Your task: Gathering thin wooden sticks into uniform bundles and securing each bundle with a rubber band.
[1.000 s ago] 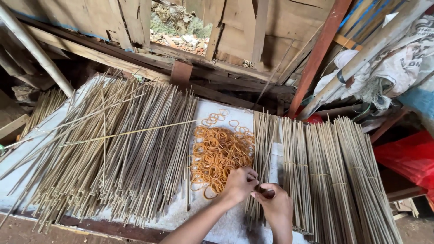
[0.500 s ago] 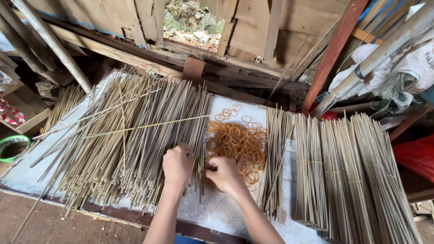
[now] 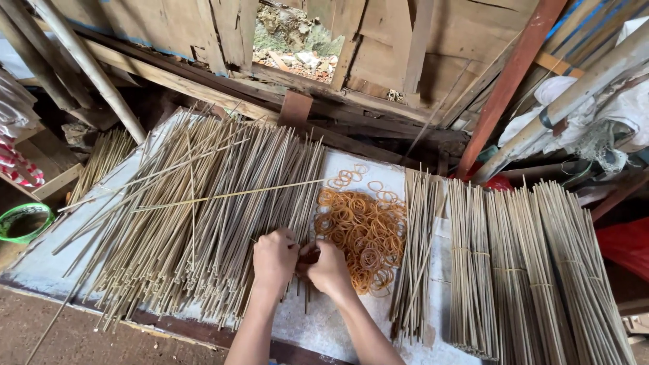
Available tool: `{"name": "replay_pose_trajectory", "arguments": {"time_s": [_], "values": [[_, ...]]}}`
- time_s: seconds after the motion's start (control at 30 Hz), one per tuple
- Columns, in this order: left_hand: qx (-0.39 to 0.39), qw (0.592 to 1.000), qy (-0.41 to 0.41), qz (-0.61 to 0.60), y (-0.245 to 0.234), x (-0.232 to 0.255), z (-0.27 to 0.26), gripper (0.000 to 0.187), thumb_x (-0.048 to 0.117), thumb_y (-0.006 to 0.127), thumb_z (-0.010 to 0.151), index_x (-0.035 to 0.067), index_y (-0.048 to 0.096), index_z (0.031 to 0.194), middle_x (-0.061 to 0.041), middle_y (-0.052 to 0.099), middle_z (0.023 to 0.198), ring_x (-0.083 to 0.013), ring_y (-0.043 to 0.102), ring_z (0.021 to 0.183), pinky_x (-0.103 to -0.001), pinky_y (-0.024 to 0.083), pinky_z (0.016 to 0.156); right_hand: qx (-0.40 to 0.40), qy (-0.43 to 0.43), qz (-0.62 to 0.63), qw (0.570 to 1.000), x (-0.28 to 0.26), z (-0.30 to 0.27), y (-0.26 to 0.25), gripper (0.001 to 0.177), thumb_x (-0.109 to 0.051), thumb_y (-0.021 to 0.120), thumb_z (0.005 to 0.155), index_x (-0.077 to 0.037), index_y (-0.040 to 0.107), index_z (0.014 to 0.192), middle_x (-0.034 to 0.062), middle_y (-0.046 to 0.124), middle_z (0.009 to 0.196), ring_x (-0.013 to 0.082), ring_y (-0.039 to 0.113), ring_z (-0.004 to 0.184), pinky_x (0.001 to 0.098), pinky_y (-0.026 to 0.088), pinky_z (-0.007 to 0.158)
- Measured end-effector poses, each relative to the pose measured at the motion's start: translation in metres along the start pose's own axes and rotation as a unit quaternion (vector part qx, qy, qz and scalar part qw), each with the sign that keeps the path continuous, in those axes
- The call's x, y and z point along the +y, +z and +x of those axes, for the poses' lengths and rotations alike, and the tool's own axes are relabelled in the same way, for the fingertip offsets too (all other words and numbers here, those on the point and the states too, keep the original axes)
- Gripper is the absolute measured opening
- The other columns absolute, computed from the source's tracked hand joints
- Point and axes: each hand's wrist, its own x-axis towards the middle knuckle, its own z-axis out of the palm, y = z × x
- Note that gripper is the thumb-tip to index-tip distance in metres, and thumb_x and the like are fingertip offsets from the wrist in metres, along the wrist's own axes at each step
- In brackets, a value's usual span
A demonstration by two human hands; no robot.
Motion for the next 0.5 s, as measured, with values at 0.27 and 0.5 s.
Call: {"name": "replay_pose_trajectory", "arguments": {"time_s": [0.27, 0.5], "values": [[-0.005, 0.999, 0.027, 0.041, -0.021, 0.014, -0.010, 0.021, 0.030, 0.086, 0.078, 0.012, 0.076, 0.084, -0.005, 0.076, 0.072, -0.0220, 0.074, 0.063, -0.036, 0.062, 0.061, 0.051, 0.062, -0.001, 0.997, 0.005, 0.010, 0.013, 0.025, 0.009, 0.066, 0.082, -0.012, 0.069, 0.096, 0.0033, 0.076, 0.095, 0.0157, 0.069, 0.073, 0.0277, 0.054, 0.059], [-0.029, 0.999, 0.024, 0.024, -0.024, 0.014, -0.005, 0.009, 0.011, 0.074, 0.081, 0.016, 0.082, 0.082, -0.003, 0.077, 0.070, -0.0202, 0.073, 0.061, -0.033, 0.062, 0.058, 0.048, 0.114, 0.128, 0.984, 0.001, 0.012, 0.009, 0.016, 0.006, 0.072, 0.085, -0.007, 0.071, 0.094, 0.0086, 0.078, 0.088, 0.0179, 0.076, 0.072, 0.0286, 0.065, 0.064]]}}
